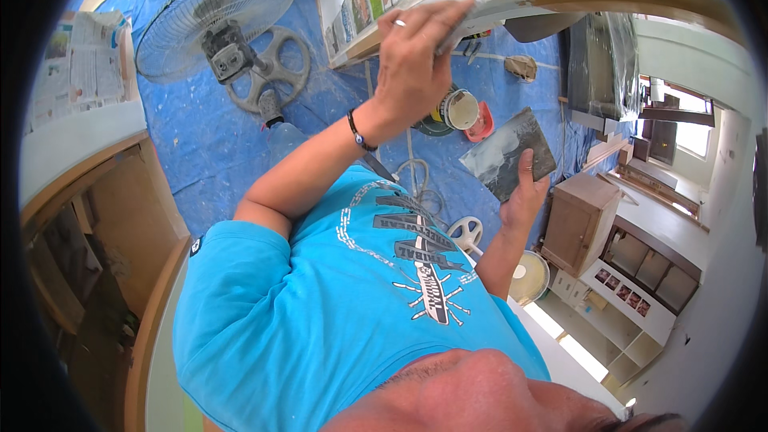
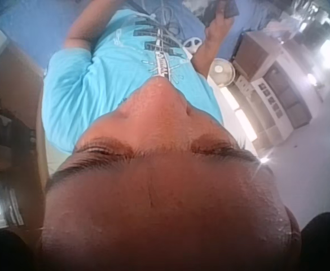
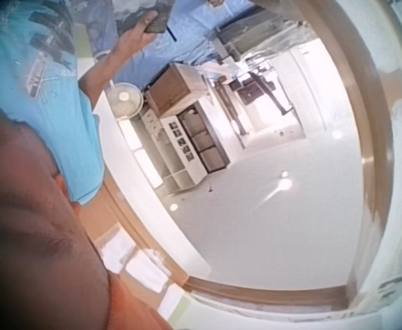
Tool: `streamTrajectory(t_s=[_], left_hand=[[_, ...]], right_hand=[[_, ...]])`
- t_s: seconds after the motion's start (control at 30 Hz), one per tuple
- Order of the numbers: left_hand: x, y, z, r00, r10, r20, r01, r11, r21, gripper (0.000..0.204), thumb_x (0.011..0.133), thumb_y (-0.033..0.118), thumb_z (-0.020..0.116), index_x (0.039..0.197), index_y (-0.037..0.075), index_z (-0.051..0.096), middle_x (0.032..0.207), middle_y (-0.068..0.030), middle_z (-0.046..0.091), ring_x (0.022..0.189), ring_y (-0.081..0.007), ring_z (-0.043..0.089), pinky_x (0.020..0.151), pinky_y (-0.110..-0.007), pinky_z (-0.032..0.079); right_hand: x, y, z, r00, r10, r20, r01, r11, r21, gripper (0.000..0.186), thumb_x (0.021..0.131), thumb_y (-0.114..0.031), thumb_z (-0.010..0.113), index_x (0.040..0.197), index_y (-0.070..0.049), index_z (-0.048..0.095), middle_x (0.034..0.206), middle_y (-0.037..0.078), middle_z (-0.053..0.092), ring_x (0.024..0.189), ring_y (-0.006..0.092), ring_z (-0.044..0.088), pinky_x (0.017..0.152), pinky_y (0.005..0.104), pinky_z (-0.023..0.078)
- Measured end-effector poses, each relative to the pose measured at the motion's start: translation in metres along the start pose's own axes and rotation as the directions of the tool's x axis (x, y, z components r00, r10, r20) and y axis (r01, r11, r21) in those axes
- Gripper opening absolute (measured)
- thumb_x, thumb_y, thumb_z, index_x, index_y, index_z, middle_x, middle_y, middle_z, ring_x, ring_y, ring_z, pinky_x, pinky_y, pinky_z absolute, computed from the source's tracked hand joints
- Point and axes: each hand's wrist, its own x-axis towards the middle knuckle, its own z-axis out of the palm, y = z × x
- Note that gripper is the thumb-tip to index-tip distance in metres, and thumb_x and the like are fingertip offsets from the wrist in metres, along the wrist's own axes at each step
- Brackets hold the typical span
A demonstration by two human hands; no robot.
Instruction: The person applies plaster to a vertical wooden surface using a putty knife and a hawk. They repeatedly scoop plaster from a bucket, spread it onto the wood, and smooth the surface. Another person is visible in the background moving materials.
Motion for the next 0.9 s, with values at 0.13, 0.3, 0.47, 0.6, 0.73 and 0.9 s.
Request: streamTrajectory(t_s=[0.13,0.3,0.47,0.6,0.73,0.9], left_hand=[[0.022,-0.017,0.018,0.994,0.04,-0.104,-0.035,0.998,0.047,0.038,0.096,0.005,0.063,0.133,0.014,0.069,0.119,-0.0074,0.072,0.107,-0.0227,0.066,0.097,-0.036,0.039],[0.015,-0.009,0.03,0.997,0.065,-0.052,-0.063,0.997,0.042,0.04,0.096,0.003,0.063,0.133,0.014,0.069,0.118,-0.0066,0.072,0.106,-0.0238,0.067,0.097,-0.036,0.039],[-0.005,-0.015,0.004,0.994,0.02,0.109,-0.023,0.999,0.031,0.041,0.095,0.002,0.063,0.133,0.015,0.069,0.12,-0.0063,0.071,0.105,-0.0249,0.067,0.096,-0.037,0.041],[0.006,-0.032,0.013,0.998,-0.068,-0.016,0.067,0.997,-0.029,0.04,0.096,0.003,0.063,0.133,0.015,0.069,0.121,-0.0063,0.071,0.106,-0.0251,0.066,0.097,-0.036,0.041],[0.015,-0.032,0.028,0.999,0.009,-0.048,-0.009,1.0,0.001,0.039,0.096,0.004,0.062,0.133,0.015,0.069,0.122,-0.0063,0.071,0.107,-0.0243,0.066,0.099,-0.035,0.04],[0.003,-0.026,0.007,0.985,0.048,0.166,-0.043,0.999,-0.033,0.045,0.09,-0.001,0.064,0.132,0.015,0.069,0.122,-0.0071,0.072,0.109,-0.0255,0.065,0.101,-0.039,0.039]], right_hand=[[-0.002,-0.004,0.002,1.0,0.001,0.031,-0.001,1.0,-0.013,0.038,0.1,-0.024,0.072,0.127,0.0,0.064,0.119,0.007,0.069,0.105,0.0156,0.066,0.093,0.0326,0.051],[-0.004,-0.002,0.001,1.0,0.002,0.02,-0.002,1.0,0.003,0.038,0.1,-0.024,0.071,0.128,0.001,0.063,0.119,0.008,0.07,0.105,0.0161,0.066,0.094,0.0324,0.051],[-0.005,0.0,-0.001,0.999,0.032,0.012,-0.032,0.999,0.003,0.038,0.1,-0.024,0.071,0.127,0.001,0.064,0.119,0.008,0.07,0.105,0.0162,0.066,0.094,0.0325,0.051],[-0.005,-0.003,0.002,1.0,0.007,0.004,-0.007,1.0,-0.021,0.037,0.1,-0.023,0.071,0.127,0.001,0.064,0.12,0.008,0.069,0.106,0.0158,0.065,0.096,0.033,0.05],[-0.007,-0.004,0.004,1.0,0.003,0.016,-0.003,1.0,-0.003,0.036,0.1,-0.021,0.071,0.127,0.001,0.064,0.121,0.008,0.069,0.107,0.0157,0.065,0.097,0.033,0.049],[-0.008,-0.003,0.004,0.999,0.038,0.004,-0.038,0.999,-0.002,0.036,0.1,-0.021,0.071,0.128,0.002,0.063,0.121,0.008,0.069,0.107,0.0161,0.065,0.097,0.0331,0.05]])
